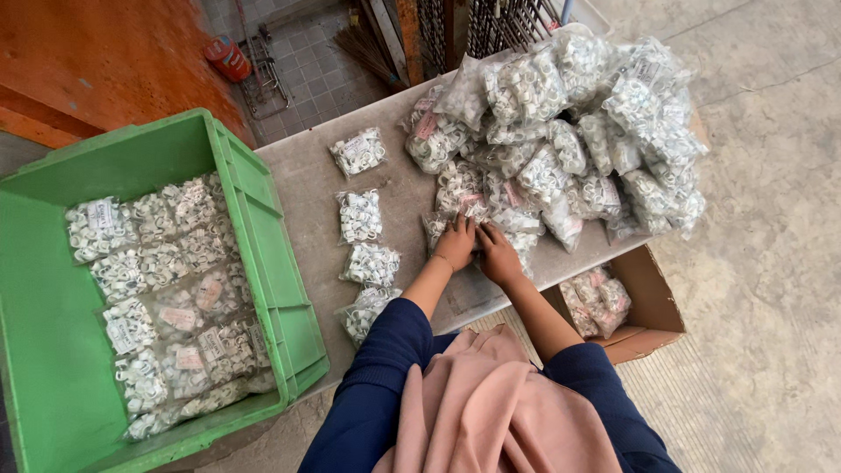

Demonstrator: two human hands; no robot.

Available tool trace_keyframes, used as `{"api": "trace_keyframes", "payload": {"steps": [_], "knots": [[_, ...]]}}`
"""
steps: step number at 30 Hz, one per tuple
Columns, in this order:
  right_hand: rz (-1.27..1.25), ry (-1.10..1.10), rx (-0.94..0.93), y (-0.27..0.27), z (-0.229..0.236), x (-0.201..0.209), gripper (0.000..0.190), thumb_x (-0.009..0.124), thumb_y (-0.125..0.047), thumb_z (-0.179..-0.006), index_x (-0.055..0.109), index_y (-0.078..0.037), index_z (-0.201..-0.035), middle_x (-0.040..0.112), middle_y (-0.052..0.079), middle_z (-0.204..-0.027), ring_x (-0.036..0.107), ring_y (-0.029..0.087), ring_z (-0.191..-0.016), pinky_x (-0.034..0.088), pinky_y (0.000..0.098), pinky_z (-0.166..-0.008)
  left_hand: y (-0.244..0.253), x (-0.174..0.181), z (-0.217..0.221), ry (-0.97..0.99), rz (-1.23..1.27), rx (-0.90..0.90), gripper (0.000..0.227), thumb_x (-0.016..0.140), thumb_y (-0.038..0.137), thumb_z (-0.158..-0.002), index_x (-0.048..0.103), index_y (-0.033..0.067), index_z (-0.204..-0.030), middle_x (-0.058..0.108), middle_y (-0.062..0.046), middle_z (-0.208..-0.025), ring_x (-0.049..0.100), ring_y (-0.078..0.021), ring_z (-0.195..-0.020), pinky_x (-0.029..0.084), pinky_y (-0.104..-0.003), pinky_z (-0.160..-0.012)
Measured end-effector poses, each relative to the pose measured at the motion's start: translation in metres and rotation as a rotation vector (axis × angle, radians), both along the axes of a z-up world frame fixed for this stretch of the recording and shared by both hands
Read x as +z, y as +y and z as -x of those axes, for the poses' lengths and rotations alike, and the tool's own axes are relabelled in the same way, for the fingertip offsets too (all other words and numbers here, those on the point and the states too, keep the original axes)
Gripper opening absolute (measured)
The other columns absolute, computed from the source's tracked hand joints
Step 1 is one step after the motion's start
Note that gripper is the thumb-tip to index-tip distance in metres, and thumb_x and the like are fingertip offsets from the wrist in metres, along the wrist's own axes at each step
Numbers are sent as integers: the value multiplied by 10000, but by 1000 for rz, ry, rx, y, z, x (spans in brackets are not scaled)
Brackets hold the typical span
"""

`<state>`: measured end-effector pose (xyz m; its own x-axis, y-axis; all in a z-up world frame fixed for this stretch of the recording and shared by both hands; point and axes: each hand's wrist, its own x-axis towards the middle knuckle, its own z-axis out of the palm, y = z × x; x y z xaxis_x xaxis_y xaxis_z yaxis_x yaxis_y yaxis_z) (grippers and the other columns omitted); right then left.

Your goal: The person repeatedly picks up small plastic-wrapped bundles from a table and places them into a green plastic crate. The person arranges the bundles in neat rows inside the crate, occasionally adjusting their position to fit more items.

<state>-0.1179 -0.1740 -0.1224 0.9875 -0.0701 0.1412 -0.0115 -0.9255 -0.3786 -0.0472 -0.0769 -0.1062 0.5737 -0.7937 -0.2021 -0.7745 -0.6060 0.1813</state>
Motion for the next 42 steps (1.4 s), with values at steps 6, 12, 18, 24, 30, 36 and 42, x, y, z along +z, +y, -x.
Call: {"api": "trace_keyframes", "payload": {"steps": [6, 12, 18, 24, 30, 36, 42], "knots": [[-519, -334, -253, 4, 7, 18, 568, 831, -171, -748, 596, -90, -1259, 531, 174, -1272, 551, 385, -1180, 572, 393, -859, 38, 5, -15, 348, 364, 255, 460, 614, 335, -799, 631, 122, -1206, 690, -151, -1054, 675, -355, -1003, 550, -452, -868], [-1004, -125, -407, 21, -1, 24, 778, 859, -234, -756, 468, -43, -1401, 454, 231, -1388, 422, 414, -1312, 458, 554, -998, 76, 7, -16, 918, 1059, 771, 281, 639, 158, -850, 687, 45, -1103, 701, -138, -934, 662, -202, -916, 543, -373, -838], [-1704, 64, -326, 50, -1, 18, 648, 812, -104, -737, 561, -113, -1334, 603, 120, -1289, 550, 279, -1219, 462, 461, -973, 79, 0, 7, 1413, 1399, 952, 289, 558, 157, -805, 643, 114, -1078, 668, -40, -938, 636, -151, -878, 528, -303, -814], [-1463, -108, -631, 41, 21, 27, 476, 915, -219, -711, 627, -28, -1038, 668, 111, -877, 637, 188, -805, 524, 332, -705, 67, 29, 28, 1236, 1084, 803, 691, 889, 273, -756, 497, 42, -1277, 588, -96, -1116, 579, -190, -1016, 520, -325, -891], [-1394, -215, -858, 23, 84, 39, 515, 869, -275, -772, 611, -8, -1129, 663, 185, -1021, 632, 254, -968, 524, 408, -793, 14, 16, 57, 1216, 904, 561, 567, 888, 229, -747, 599, 64, -1206, 658, -95, -1103, 583, -186, -1068, 494, -342, -926], [-1618, -362, -920, -15, 171, 19, 830, 786, -20, -769, 321, -33, -1456, 409, 242, -1436, 416, 411, -1308, 438, 530, -978, -48, 8, 114, 1086, 415, 402, 913, 872, 547, -652, 524, 93, -1364, 581, -200, -1308, 510, -342, -1267, 432, -440, -1052], [-1654, -286, -1075, -46, 240, -8, 892, 842, 32, -648, 408, -91, -1417, 542, 185, -1320, 539, 367, -1185, 535, 489, -846, -94, -4, 160, 1156, 107, 202, 967, 878, 447, -650, 406, -28, -1348, 513, -284, -1339, 474, -407, -1284, 406, -487, -1069]]}}
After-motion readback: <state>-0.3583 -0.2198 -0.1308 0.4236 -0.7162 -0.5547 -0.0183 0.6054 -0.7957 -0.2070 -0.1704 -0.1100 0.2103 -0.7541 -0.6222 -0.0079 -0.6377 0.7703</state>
